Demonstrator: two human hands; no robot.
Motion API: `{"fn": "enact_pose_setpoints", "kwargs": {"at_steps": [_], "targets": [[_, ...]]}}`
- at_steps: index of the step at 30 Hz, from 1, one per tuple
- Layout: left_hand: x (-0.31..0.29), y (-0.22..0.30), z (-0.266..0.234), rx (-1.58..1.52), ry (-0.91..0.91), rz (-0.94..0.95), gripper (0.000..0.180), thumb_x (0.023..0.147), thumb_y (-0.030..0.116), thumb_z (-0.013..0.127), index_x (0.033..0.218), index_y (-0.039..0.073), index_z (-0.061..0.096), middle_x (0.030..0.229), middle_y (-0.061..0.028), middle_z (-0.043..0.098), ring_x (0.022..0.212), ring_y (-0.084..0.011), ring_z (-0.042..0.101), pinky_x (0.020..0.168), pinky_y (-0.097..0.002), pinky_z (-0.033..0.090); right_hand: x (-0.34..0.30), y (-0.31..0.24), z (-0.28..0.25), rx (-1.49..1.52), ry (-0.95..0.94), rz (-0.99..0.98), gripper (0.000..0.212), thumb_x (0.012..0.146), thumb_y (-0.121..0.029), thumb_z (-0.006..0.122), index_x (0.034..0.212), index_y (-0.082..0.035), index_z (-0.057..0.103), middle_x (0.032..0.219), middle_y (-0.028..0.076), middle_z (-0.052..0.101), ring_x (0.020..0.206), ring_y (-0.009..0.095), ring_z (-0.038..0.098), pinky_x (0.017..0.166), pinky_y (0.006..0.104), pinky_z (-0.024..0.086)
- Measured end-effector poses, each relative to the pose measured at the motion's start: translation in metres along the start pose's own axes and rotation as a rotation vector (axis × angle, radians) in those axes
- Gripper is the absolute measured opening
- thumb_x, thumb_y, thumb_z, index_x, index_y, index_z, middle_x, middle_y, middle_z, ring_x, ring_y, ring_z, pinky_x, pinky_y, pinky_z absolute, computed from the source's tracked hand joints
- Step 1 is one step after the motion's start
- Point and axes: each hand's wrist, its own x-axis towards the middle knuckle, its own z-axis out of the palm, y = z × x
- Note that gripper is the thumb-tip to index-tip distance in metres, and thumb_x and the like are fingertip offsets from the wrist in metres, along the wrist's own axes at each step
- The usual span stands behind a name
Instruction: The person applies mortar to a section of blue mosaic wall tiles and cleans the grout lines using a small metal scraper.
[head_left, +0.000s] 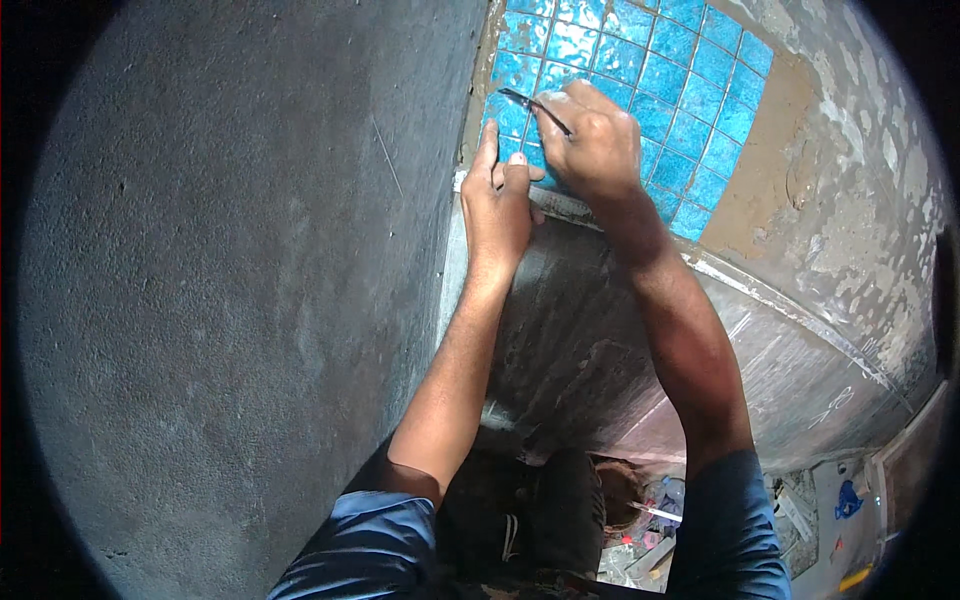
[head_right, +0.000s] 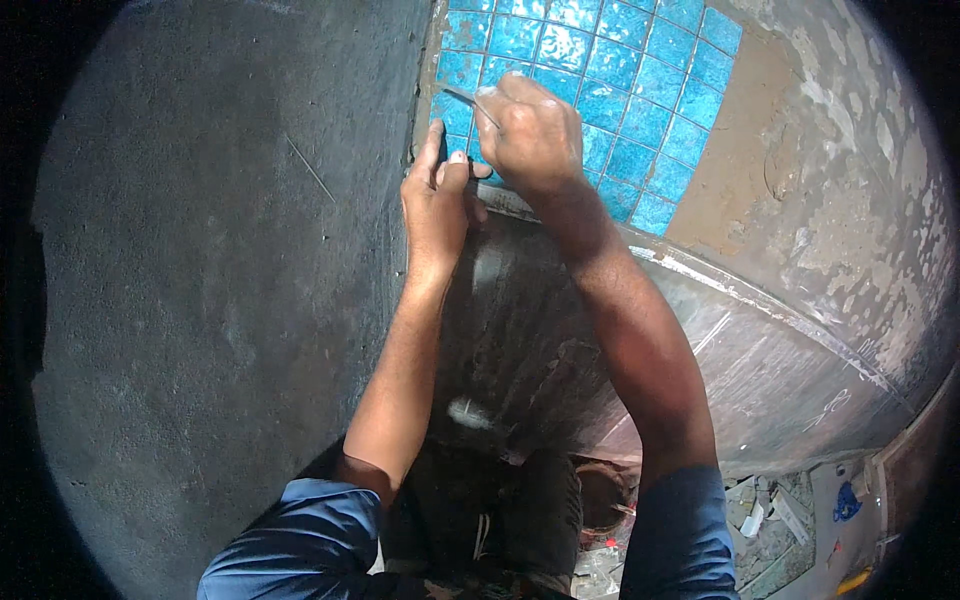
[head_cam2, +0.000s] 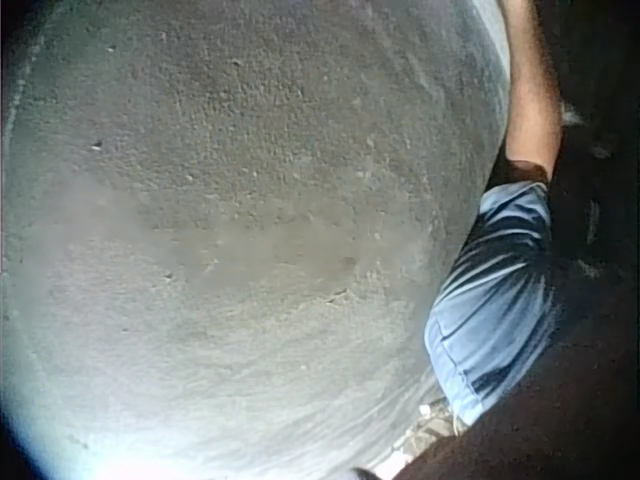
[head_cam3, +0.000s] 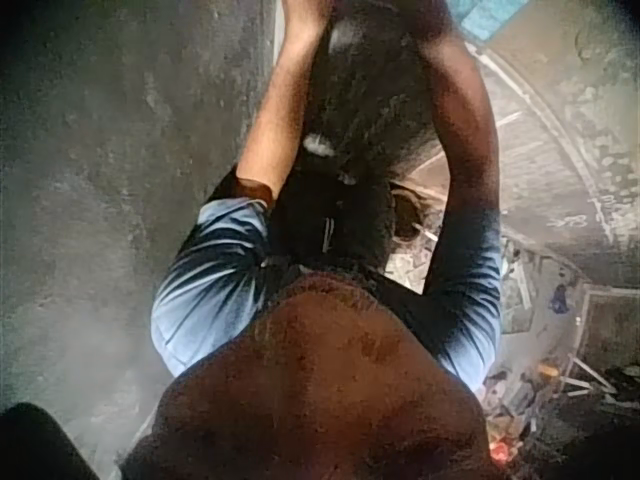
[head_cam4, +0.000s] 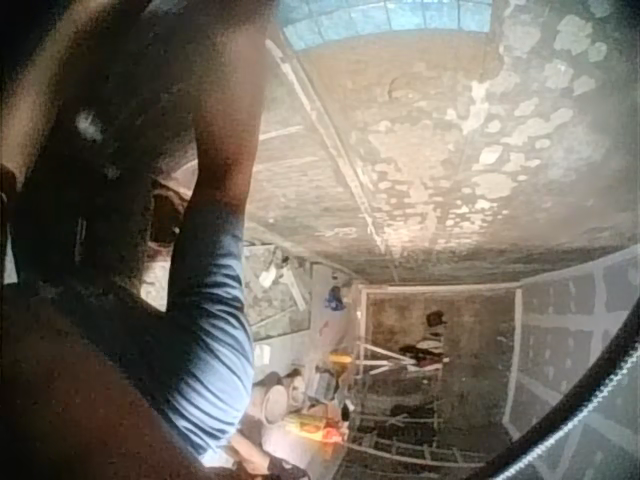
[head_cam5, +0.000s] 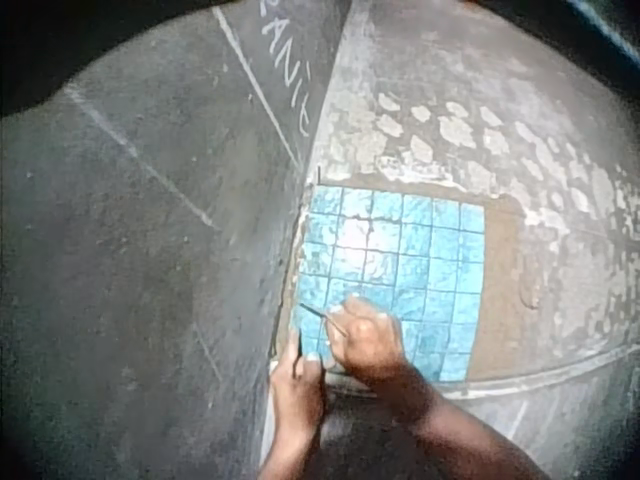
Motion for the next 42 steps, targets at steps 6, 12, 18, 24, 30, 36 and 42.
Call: {"fn": "enact_pose_setpoints", "kwargs": {"at_steps": [6,12,18,24,30,36,42], "targets": [[0.000,0.001,-0.003,-0.004,0.006,-0.001,0.066,0.103,0.013,0.055,0.162,-0.008,0.034,0.086,-0.0086,0.075,0.052,-0.0090,0.055,0.047,-0.0275,0.046,0.008,-0.005,-0.009,0.021,-0.018,-0.008,0.005,0.090,-0.012,0.073,0.091,-0.011,0.078,0.086,0.009,0.068,0.082,0.033,0.071,0.072,0.0474,0.058],[-0.002,0.002,-0.001,0.023,-0.001,-0.014,0.066,0.104,0.012,0.056,0.163,-0.008,0.033,0.088,-0.0099,0.076,0.052,-0.0088,0.055,0.047,-0.0274,0.046,0.018,0.000,-0.011,0.011,0.030,0.033,0.006,0.090,-0.014,0.073,0.092,-0.010,0.078,0.087,0.010,0.069,0.082,0.035,0.072,0.071,0.0481,0.058],[-0.001,0.009,-0.001,0.017,0.009,-0.011,0.066,0.105,0.011,0.058,0.164,-0.005,0.033,0.090,-0.0098,0.076,0.053,-0.0081,0.054,0.049,-0.0268,0.046,0.052,0.012,-0.020,-0.050,0.120,0.036,0.009,0.090,-0.016,0.075,0.095,-0.009,0.079,0.089,0.013,0.071,0.082,0.037,0.072,0.072,0.0494,0.058],[0.003,0.014,0.005,0.114,0.044,0.135,0.052,0.104,0.010,0.063,0.153,-0.005,0.051,0.089,-0.0068,0.074,0.062,-0.0070,0.057,0.056,-0.0254,0.049,0.070,0.023,-0.043,0.008,0.206,0.071,0.010,0.091,-0.015,0.074,0.097,-0.009,0.080,0.092,0.015,0.072,0.082,0.039,0.073,0.074,0.0498,0.058],[0.045,0.057,0.012,0.096,0.132,0.496,0.026,0.104,0.011,0.069,0.126,-0.002,0.074,0.095,-0.0035,0.073,0.074,-0.0068,0.064,0.061,-0.0239,0.052,-0.044,-0.015,-0.100,0.065,0.127,0.201,0.007,0.091,-0.012,0.078,0.093,-0.006,0.077,0.085,0.012,0.072,0.072,0.031,0.070,0.065,0.0438,0.056],[-0.002,0.073,-0.001,-0.024,0.091,0.379,0.026,0.108,0.018,0.065,0.123,-0.002,0.074,0.088,-0.0058,0.072,0.065,-0.0072,0.062,0.054,-0.0215,0.047,-0.297,-0.116,-0.128,0.242,-0.151,0.657,0.011,0.089,-0.011,0.082,0.092,-0.005,0.074,0.081,0.013,0.068,0.070,0.031,0.066,0.059,0.0419,0.049],[-0.140,0.011,-0.039,-0.064,-0.026,0.110,0.032,0.110,0.023,0.062,0.110,-0.007,0.073,0.085,-0.0097,0.073,0.062,-0.0112,0.063,0.056,-0.0257,0.049,-0.518,-0.228,-0.175,0.285,-0.598,1.132,0.019,0.092,-0.021,0.076,0.081,-0.006,0.074,0.078,0.016,0.070,0.070,0.037,0.069,0.066,0.0486,0.053]]}}
